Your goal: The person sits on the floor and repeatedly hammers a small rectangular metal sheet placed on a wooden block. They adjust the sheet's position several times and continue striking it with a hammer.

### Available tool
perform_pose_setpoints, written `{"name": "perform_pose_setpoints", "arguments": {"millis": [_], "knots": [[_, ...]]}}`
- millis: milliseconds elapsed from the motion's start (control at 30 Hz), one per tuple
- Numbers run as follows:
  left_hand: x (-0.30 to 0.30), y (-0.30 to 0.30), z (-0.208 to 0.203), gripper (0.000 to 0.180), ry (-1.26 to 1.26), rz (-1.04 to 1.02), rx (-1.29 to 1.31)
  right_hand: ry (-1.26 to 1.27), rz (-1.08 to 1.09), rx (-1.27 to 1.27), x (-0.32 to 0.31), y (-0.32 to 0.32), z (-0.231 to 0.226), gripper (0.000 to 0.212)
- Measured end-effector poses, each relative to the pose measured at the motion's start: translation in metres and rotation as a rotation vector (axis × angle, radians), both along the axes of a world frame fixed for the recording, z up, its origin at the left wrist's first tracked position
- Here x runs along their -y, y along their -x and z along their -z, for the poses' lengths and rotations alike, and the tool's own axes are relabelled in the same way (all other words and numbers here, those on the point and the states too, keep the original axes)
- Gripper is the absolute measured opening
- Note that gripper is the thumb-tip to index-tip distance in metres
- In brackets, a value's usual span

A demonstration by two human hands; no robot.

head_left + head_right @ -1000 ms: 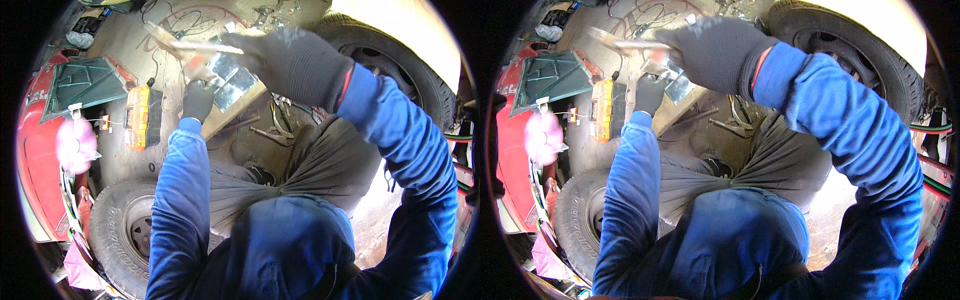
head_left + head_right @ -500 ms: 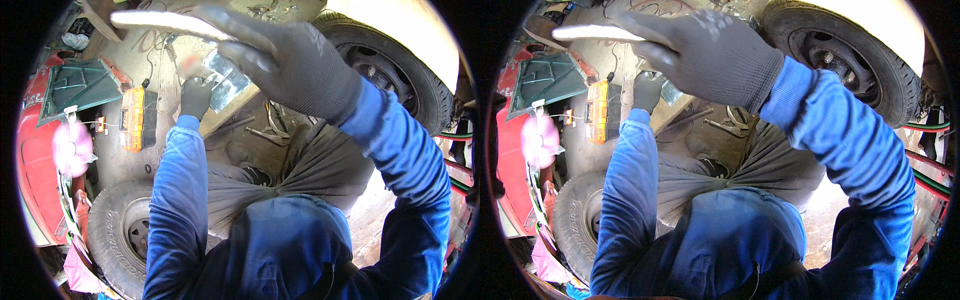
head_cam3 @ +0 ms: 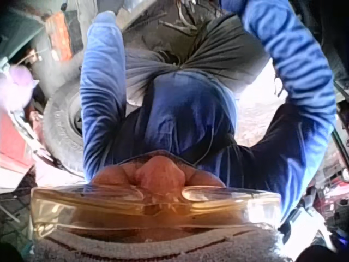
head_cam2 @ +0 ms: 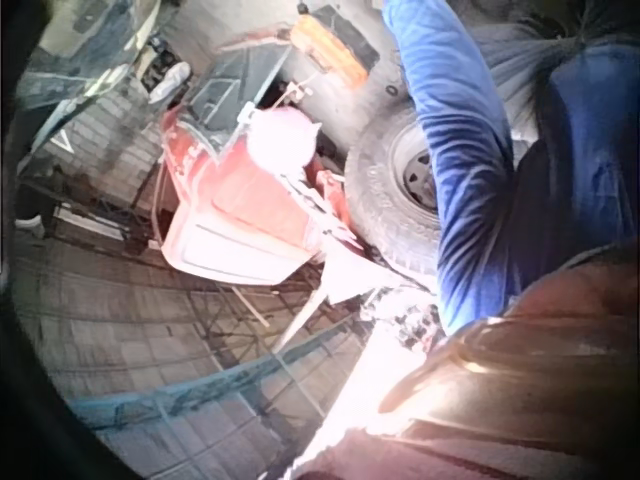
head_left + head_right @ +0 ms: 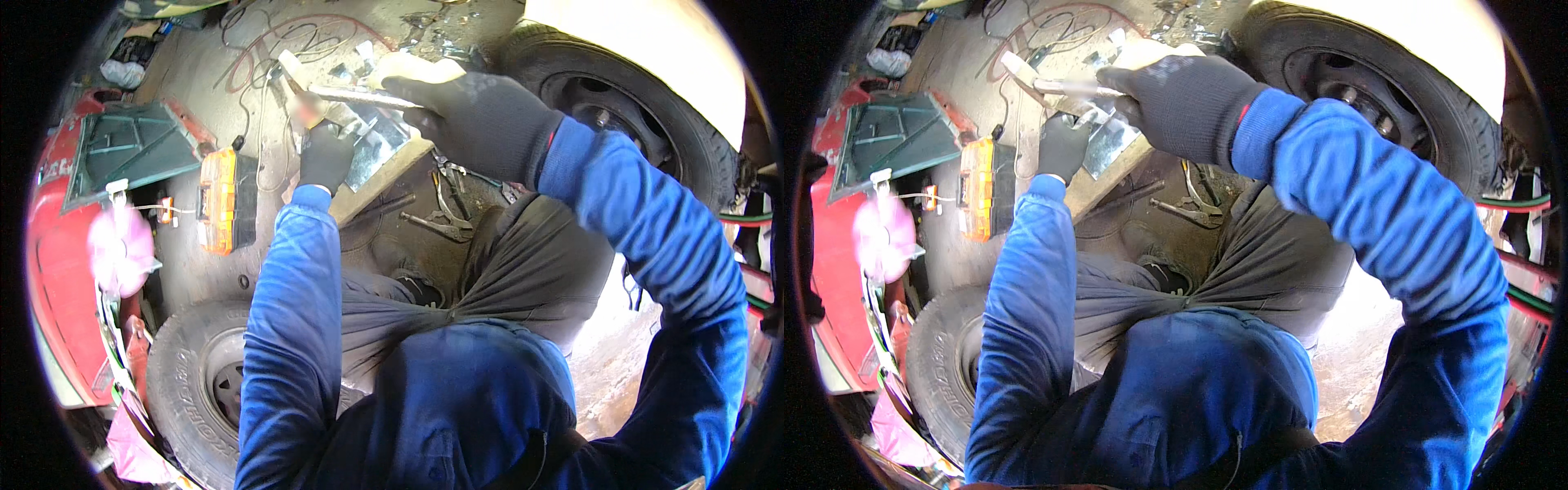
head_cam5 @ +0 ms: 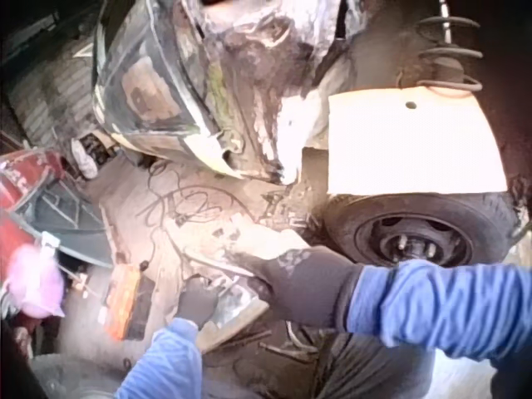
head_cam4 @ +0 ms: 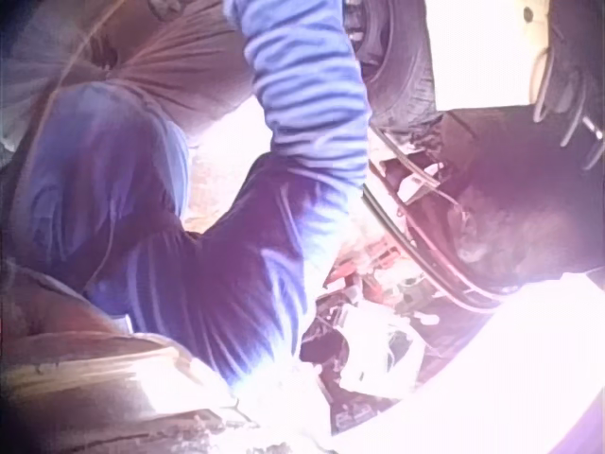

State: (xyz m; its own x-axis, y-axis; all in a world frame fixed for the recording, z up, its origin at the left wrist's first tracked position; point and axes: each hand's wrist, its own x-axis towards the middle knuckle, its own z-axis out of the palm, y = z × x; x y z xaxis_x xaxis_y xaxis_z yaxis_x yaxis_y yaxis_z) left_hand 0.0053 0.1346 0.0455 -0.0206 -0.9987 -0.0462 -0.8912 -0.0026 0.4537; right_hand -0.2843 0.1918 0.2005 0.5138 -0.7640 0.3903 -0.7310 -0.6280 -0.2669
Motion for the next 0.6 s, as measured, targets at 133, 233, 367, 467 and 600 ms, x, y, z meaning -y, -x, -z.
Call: {"name": "perform_pose_setpoints", "arguments": {"millis": [133, 233, 367, 467, 600], "knots": [[-0.002, 0.003, -0.001, 0.04, -0.015, -0.033, -0.048, -0.059, 0.016, 0.083, 0.0, 0.008, -0.001, 0.044], [-0.002, 0.004, -0.002, 0.04, -0.014, -0.02, -0.067, 0.088, -0.018, 0.343, -0.001, 0.005, -0.002, 0.049], [0.004, 0.008, -0.004, 0.039, -0.025, -0.01, -0.006, -0.21, 0.059, -0.12, -0.003, 0.005, -0.006, 0.049], [0.001, 0.012, -0.001, 0.039, 0.02, -0.028, -0.002, 0.026, -0.007, -0.139, 0.0, 0.012, -0.009, 0.05], [0.002, 0.014, 0.002, 0.04, 0.022, -0.014, -0.082, 0.203, -0.146, 0.424, -0.001, 0.015, -0.003, 0.052]]}}
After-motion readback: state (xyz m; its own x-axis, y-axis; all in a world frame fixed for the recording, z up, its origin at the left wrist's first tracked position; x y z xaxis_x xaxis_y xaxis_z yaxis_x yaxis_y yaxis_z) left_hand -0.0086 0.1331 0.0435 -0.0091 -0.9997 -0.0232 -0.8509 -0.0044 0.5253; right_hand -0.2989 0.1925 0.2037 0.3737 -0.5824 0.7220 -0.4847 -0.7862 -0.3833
